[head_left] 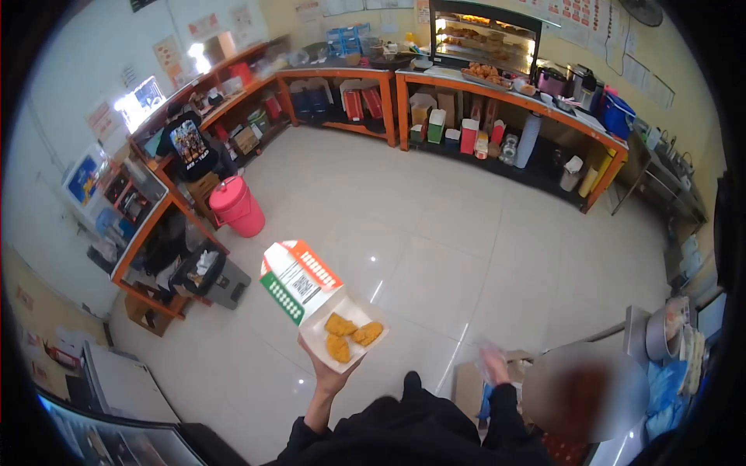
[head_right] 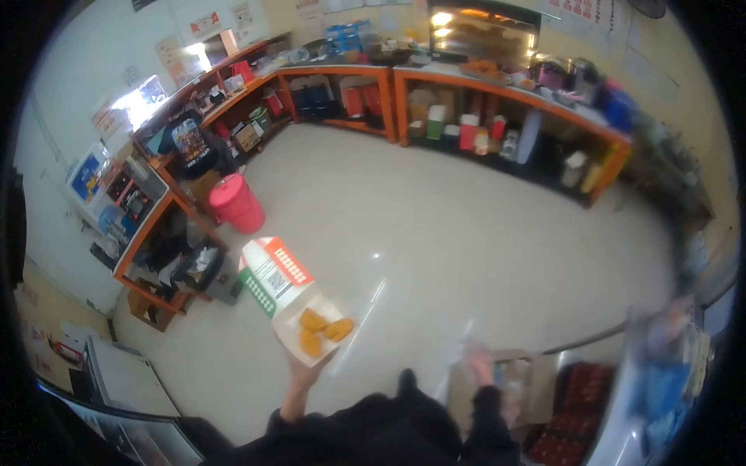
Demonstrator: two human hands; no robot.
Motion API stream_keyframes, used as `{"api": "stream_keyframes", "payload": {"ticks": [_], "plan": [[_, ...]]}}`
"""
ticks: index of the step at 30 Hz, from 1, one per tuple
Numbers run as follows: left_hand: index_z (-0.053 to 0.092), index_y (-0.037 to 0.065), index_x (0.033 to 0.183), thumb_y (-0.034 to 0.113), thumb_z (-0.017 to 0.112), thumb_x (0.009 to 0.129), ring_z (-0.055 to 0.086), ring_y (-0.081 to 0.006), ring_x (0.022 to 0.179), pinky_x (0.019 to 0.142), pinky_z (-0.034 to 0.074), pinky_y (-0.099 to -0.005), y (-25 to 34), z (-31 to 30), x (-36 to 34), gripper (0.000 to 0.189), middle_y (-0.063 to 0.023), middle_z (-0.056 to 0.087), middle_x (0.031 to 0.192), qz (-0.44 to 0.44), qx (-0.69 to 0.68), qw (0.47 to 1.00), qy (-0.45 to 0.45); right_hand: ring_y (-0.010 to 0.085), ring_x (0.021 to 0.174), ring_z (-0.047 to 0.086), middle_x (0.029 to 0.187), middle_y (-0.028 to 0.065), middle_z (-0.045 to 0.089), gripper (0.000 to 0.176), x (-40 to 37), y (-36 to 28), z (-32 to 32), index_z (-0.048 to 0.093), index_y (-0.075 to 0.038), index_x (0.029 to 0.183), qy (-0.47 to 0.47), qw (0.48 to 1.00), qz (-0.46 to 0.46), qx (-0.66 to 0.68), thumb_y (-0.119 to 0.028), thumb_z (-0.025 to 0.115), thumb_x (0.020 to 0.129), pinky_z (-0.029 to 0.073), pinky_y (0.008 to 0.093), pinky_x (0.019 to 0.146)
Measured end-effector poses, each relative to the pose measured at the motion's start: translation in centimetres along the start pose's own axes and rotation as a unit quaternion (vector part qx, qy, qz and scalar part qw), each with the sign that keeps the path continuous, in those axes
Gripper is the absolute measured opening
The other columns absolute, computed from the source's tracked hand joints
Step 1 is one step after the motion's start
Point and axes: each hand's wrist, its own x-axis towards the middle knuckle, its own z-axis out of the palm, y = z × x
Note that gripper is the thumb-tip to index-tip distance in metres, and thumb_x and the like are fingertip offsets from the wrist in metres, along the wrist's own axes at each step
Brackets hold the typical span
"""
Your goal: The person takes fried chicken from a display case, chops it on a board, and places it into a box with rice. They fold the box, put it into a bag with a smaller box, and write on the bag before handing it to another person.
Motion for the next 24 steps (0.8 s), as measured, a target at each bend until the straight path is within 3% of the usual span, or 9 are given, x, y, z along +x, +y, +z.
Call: {"api": "stream_keyframes", "payload": {"ticks": [1, 2, 4, 5, 10, 14, 15, 20, 24], "plan": [[0.005, 0.008, 0.144, 0.008, 0.088, 0.063, 0.045, -0.0279, 0.121, 0.098, 0.045, -0.0399, -0.9, -0.1, 2.3, 0.116, -0.0151, 0.03, 0.136, 0.006, 0.001, 1.0, -0.013, 0.0179, 0.106, 0.055, 0.124, 0.0059, 0.055, 0.042, 4.5, -10.1, 5.9, 0.052, -0.008, 0.132, 0.011, 0.984, 0.148, -0.097, -0.025, 0.057, 0.094, 0.048, 0.0319, 0.087], [0.003, 0.011, 0.144, 0.005, 0.087, 0.063, 0.048, -0.0293, 0.118, 0.092, 0.049, -0.0398, -0.9, 0.6, 5.1, 0.117, -0.0156, 0.031, 0.136, -0.064, -0.065, 0.996, -0.01, 0.0174, 0.105, 0.054, 0.122, 0.0059, 0.056, 0.04, 9.5, -13.7, 8.9, 0.054, -0.006, 0.13, -0.074, 0.995, 0.008, 0.063, -0.022, 0.058, 0.094, 0.047, 0.031, 0.088], [0.0, 0.017, 0.145, 0.0, 0.084, 0.065, 0.054, -0.0323, 0.113, 0.079, 0.058, -0.0396, -0.4, 1.4, 9.5, 0.118, -0.0167, 0.032, 0.137, -0.203, -0.203, 0.958, -0.005, 0.0173, 0.105, 0.056, 0.114, 0.0058, 0.061, 0.039, 21.2, -18.5, 16.9, 0.056, -0.005, 0.128, -0.142, 0.986, -0.091, -0.019, -0.025, 0.059, 0.094, 0.047, 0.0311, 0.09], [-0.002, 0.02, 0.145, -0.003, 0.083, 0.065, 0.056, -0.0335, 0.111, 0.073, 0.059, -0.0385, -1.4, 2.3, 12.0, 0.119, -0.0172, 0.032, 0.137, -0.201, -0.224, 0.954, 0.004, 0.0203, 0.111, 0.057, 0.115, 0.0072, 0.064, 0.041, 25.5, -23.9, 20.6, 0.055, -0.006, 0.131, -0.183, 0.98, 0.046, -0.062, -0.026, 0.059, 0.095, 0.044, 0.0311, 0.096], [-0.007, 0.024, 0.146, 0.006, 0.078, 0.077, 0.058, -0.0388, 0.112, 0.065, 0.061, -0.0376, -8.4, 4.7, 26.0, 0.11, -0.0175, 0.033, 0.139, -0.091, -0.245, 0.965, -0.026, 0.0224, 0.11, 0.059, 0.117, 0.0097, 0.065, 0.035, 46.6, -30.8, 32.5, 0.062, -0.006, 0.122, -0.21, 0.948, -0.127, -0.202, -0.027, 0.061, 0.093, 0.044, 0.0312, 0.098], [0.009, 0.018, 0.145, 0.037, 0.054, 0.095, 0.06, -0.0383, 0.108, 0.064, 0.058, -0.0379, -14.2, 7.9, 41.5, 0.07, -0.0174, 0.043, 0.135, -0.119, -0.311, 0.942, 0.039, 0.0264, 0.121, 0.05, 0.128, 0.0113, 0.057, 0.03, 60.9, -19.6, 28.9, 0.061, -0.006, 0.119, -0.177, 0.893, -0.184, -0.371, -0.022, 0.051, 0.095, 0.041, 0.0406, 0.104], [0.019, 0.013, 0.144, 0.036, 0.051, 0.096, 0.061, -0.0366, 0.106, 0.063, 0.057, -0.0357, -12.9, 8.9, 46.4, 0.063, -0.0179, 0.048, 0.131, -0.11, -0.357, 0.926, 0.05, 0.0292, 0.095, 0.061, 0.098, 0.012, 0.067, 0.025, 66.4, -9.4, 24.9, 0.067, -0.006, 0.093, -0.135, 0.791, -0.246, -0.544, -0.025, 0.052, 0.091, 0.048, 0.0411, 0.087], [0.029, 0.007, 0.143, 0.058, 0.02, 0.099, 0.064, -0.0343, 0.1, 0.059, 0.053, -0.0371, -21.1, 12.9, 65.8, 0.068, -0.0168, 0.054, 0.127, -0.146, -0.393, 0.904, 0.086, 0.0319, 0.117, 0.054, 0.125, 0.0133, 0.058, 0.036, 52.1, -7.6, 8.7, 0.058, -0.008, 0.121, -0.286, 0.659, 0.052, -0.693, -0.027, 0.054, 0.091, 0.039, 0.0542, 0.1], [0.02, 0.021, 0.143, 0.057, 0.021, 0.1, 0.06, -0.033, 0.101, 0.057, 0.056, -0.0437, -29.4, 16.8, 80.7, 0.057, -0.014, 0.045, 0.131, -0.092, -0.358, 0.929, 0.003, 0.0317, 0.113, 0.056, 0.121, 0.0127, 0.06, 0.034, 56.8, -12.4, 7.8, 0.06, -0.01, 0.118, -0.28, 0.64, 0.225, -0.679, -0.026, 0.055, 0.089, 0.04, 0.0563, 0.094]]}}
